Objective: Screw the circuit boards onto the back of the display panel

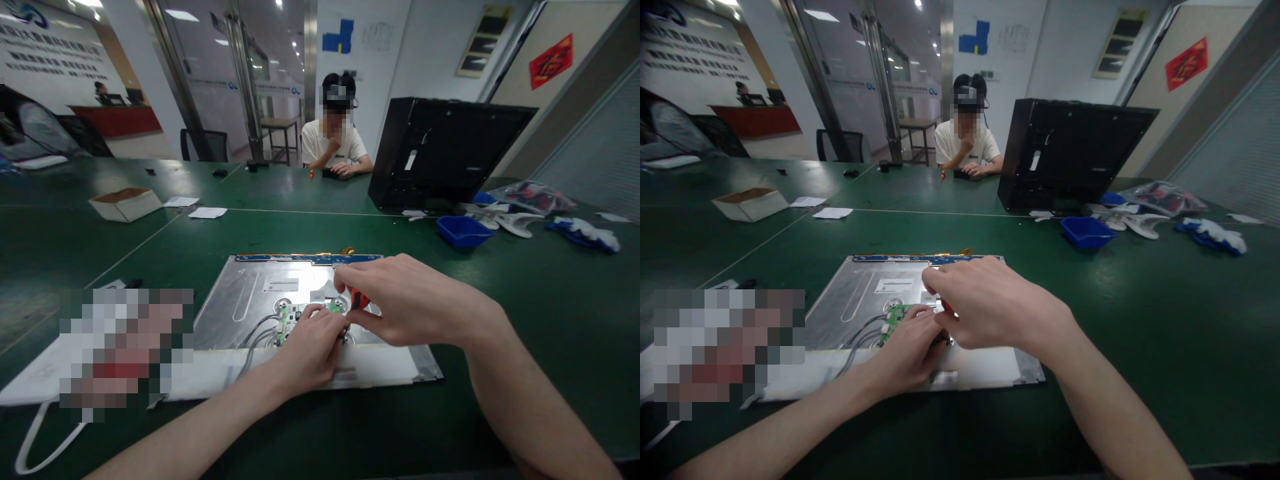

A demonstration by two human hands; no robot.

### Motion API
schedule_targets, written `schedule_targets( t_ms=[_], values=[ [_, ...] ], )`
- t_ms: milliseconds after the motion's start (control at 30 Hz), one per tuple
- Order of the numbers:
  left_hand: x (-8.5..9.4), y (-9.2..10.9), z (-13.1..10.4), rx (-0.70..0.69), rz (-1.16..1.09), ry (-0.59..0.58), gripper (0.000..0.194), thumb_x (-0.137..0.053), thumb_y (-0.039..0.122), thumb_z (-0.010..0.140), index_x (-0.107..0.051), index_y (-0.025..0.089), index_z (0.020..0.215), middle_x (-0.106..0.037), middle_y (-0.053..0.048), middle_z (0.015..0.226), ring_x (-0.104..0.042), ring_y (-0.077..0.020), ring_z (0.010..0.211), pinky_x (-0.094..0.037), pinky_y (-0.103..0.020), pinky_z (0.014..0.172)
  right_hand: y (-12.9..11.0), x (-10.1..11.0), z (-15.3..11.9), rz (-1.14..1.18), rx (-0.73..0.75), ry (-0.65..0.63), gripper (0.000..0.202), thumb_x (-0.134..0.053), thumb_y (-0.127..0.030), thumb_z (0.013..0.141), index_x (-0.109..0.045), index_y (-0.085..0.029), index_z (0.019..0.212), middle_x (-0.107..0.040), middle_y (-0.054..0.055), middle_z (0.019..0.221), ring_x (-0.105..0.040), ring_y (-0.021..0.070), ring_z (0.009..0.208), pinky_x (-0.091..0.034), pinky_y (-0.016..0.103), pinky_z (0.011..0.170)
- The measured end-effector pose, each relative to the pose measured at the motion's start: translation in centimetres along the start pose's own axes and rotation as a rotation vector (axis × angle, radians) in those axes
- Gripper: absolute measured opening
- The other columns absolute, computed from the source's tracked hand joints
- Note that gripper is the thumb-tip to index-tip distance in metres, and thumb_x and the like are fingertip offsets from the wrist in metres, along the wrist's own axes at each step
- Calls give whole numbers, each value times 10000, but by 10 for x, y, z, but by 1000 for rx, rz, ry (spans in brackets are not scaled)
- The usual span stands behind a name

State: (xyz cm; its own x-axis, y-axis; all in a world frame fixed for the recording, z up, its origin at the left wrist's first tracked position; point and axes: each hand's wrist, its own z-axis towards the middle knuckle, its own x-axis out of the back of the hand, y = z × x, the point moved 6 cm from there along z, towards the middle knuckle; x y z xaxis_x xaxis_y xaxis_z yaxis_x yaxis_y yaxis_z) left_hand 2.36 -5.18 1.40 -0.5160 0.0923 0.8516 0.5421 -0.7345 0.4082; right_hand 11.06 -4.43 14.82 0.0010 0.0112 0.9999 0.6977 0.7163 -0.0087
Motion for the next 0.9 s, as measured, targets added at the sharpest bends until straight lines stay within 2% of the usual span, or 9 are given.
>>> schedule_targets(
  t_ms=[167, 433, 667, 767, 900],
  values=[
    [-1, -1, 0, 2, 14, 10, 171, -477, 82, 756, -449, 204, 873, -607, -33, 871, -567, -214, 857, -347, -396, 910, -3, 1, -3, 42, 38, -8, 142, -515, -205, 808, -495, -216, 948, -639, 13, 893, -524, 141, 642, -268, 266, 508],
    [1, 0, 0, 16, 15, -5, 163, -472, 73, 753, -453, 201, 851, -602, -26, 844, -564, -205, 819, -346, -397, 908, 4, -2, 3, -27, -55, 18, 156, -510, -308, 860, -506, -244, 1002, -661, 7, 840, -579, 174, 675, -270, 264, 536],
    [0, 0, 1, 2, 20, -5, 169, -460, 80, 768, -446, 200, 887, -603, -34, 877, -566, -213, 865, -346, -395, 911, -2, -1, -2, 49, 35, -4, 179, -534, -218, 803, -503, -221, 980, -640, 14, 924, -540, 145, 666, -278, 264, 521],
    [-1, 0, 0, 4, 32, -9, 166, -468, 76, 751, -433, 203, 853, -595, -30, 848, -565, -214, 836, -354, -396, 900, -1, -2, -1, 25, 20, -16, 167, -522, -199, 813, -501, -216, 978, -641, 22, 915, -549, 147, 676, -281, 264, 525],
    [-1, 0, 0, 12, 29, 2, 171, -467, 70, 742, -432, 205, 840, -590, -25, 830, -564, -213, 816, -357, -398, 893, 1, -2, 4, -9, -36, 4, 158, -504, -251, 852, -504, -231, 1008, -656, 19, 877, -588, 173, 717, -291, 263, 548]
  ],
)
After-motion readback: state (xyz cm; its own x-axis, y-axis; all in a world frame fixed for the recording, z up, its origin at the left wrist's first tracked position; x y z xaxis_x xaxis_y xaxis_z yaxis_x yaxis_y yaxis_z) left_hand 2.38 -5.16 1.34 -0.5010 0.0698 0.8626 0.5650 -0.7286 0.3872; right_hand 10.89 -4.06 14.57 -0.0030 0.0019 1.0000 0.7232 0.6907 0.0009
